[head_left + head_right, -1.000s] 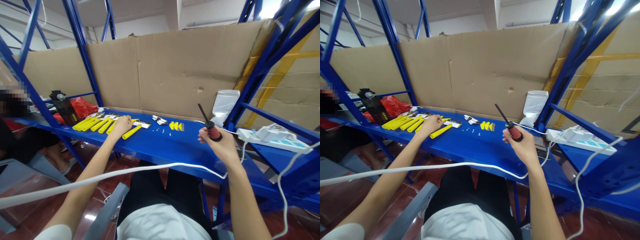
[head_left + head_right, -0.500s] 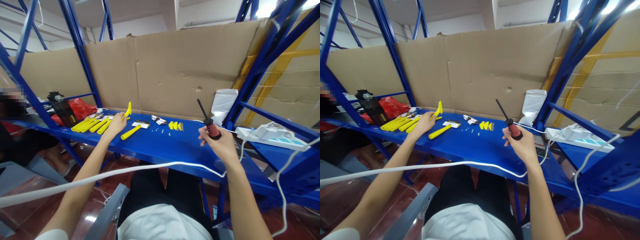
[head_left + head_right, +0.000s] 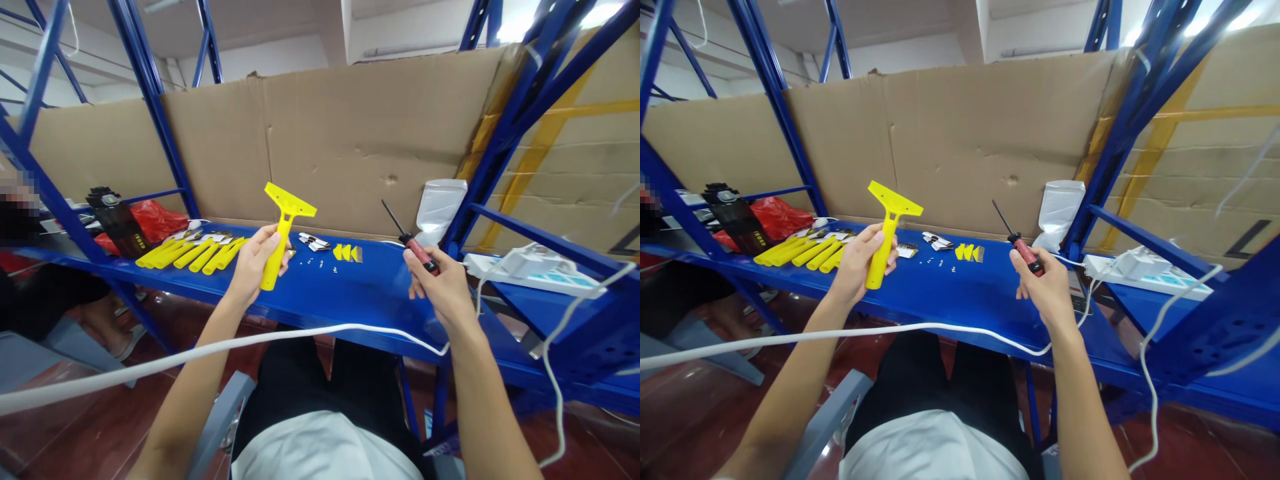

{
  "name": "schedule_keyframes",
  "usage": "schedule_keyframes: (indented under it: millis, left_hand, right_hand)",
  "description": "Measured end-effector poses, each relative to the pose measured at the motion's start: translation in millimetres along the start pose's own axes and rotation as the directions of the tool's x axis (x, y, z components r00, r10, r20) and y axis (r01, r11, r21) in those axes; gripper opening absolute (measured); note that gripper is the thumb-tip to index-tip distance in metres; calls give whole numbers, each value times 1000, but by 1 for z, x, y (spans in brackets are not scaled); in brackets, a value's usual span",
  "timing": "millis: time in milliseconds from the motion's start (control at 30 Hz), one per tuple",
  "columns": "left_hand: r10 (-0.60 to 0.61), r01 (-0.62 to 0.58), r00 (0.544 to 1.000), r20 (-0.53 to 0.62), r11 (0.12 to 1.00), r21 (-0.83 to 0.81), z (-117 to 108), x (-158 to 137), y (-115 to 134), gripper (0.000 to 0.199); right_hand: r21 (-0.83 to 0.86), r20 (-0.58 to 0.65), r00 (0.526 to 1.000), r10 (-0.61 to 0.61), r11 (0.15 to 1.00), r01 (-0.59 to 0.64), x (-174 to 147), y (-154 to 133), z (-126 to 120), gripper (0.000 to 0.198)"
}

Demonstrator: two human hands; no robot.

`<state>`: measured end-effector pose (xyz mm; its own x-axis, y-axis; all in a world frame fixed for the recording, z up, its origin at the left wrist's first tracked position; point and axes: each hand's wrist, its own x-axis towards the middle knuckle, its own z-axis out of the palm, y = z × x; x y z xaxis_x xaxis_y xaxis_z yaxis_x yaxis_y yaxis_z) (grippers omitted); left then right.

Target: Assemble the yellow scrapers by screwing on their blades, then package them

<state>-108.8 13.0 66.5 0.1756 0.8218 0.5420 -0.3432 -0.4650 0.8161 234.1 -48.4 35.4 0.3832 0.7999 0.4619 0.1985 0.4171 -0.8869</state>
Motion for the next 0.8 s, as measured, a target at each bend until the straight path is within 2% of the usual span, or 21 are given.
schedule_keyframes:
  millis: [200, 567, 700, 800]
  left_hand:
    - [-62, 59, 996, 59, 997, 55, 10, -3, -12, 49]
    - [-124, 118, 990, 64, 990, 77, 4, 3, -34, 54]
    - [-200, 194, 976, 83, 978, 72, 3, 5, -48, 55]
    - [-266, 260, 958, 110, 963, 64, 5, 6, -60, 56]
  right_hand:
    - [17, -29, 998, -62, 998, 62, 2, 6, 0, 57]
    - [-6, -26, 996, -87, 996, 86, 1, 10, 4, 48]
    - [-189, 34, 999, -34, 981, 40, 25, 9, 6, 48]
    - [-443, 173, 985, -21, 891, 97, 63, 4, 17, 45]
